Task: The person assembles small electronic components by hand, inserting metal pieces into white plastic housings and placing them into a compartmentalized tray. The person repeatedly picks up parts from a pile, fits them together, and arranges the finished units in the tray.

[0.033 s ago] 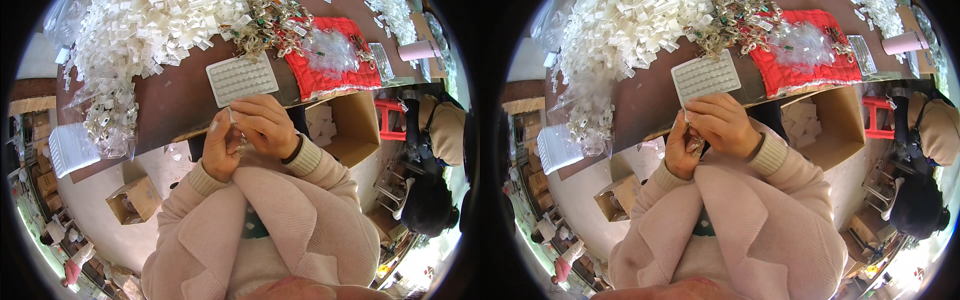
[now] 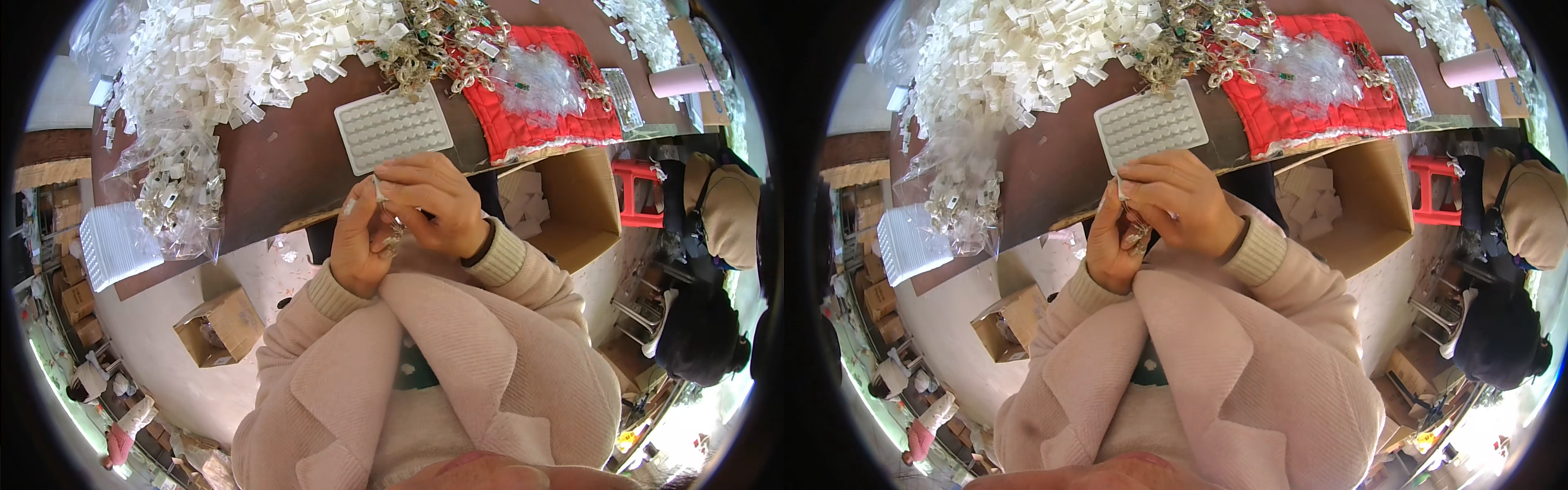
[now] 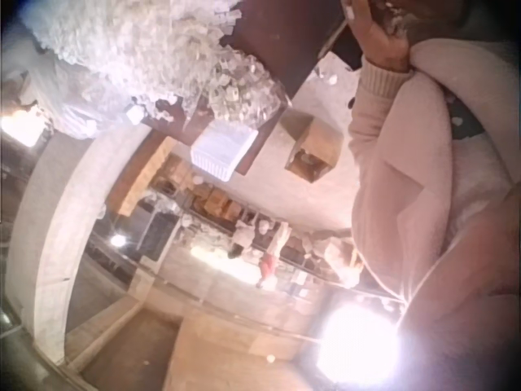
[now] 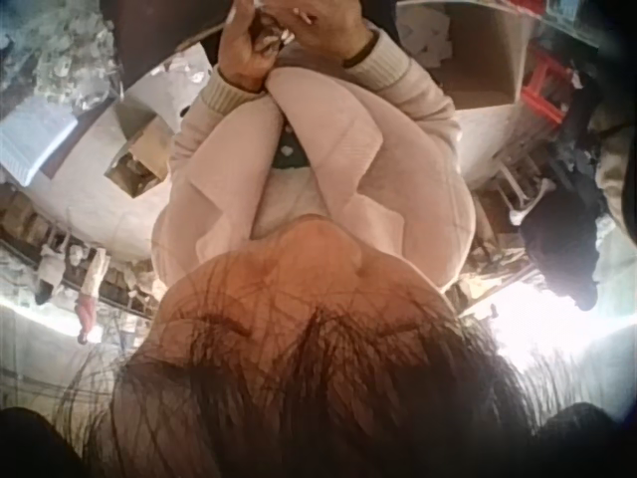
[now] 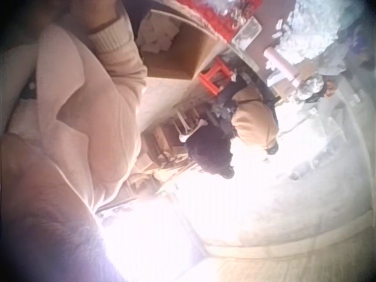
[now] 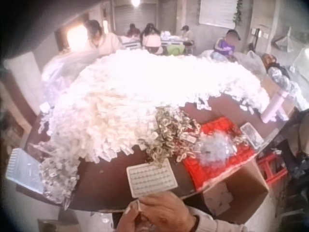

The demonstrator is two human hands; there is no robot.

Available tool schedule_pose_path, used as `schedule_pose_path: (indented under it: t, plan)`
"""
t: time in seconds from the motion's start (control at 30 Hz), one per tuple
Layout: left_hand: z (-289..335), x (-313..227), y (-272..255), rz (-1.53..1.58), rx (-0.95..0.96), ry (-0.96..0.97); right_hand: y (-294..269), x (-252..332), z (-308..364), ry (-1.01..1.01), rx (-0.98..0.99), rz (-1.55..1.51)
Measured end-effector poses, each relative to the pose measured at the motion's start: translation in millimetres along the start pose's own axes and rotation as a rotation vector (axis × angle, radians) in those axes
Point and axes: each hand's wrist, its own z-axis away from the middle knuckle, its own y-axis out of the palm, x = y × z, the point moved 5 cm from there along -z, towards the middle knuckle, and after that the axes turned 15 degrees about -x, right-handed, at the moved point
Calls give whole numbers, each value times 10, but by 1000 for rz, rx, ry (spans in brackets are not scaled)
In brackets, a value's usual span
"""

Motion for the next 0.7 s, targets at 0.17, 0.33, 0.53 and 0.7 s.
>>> schedule_pose_path:
  t: [0.17,0.33,0.53,0.7]
  plan:
    - [28,24,82,-1,121,-30,-36,-106,112,325,-89,-303]
    - [71,-4,73,-1,91,10,-13,-61,103,185,-107,-227]
    - [81,-21,62,25,-8,40,-48,-44,37,116,-44,-191]
    - [102,-31,150,-74,137,-12,-478,-314,84,328,-127,50]
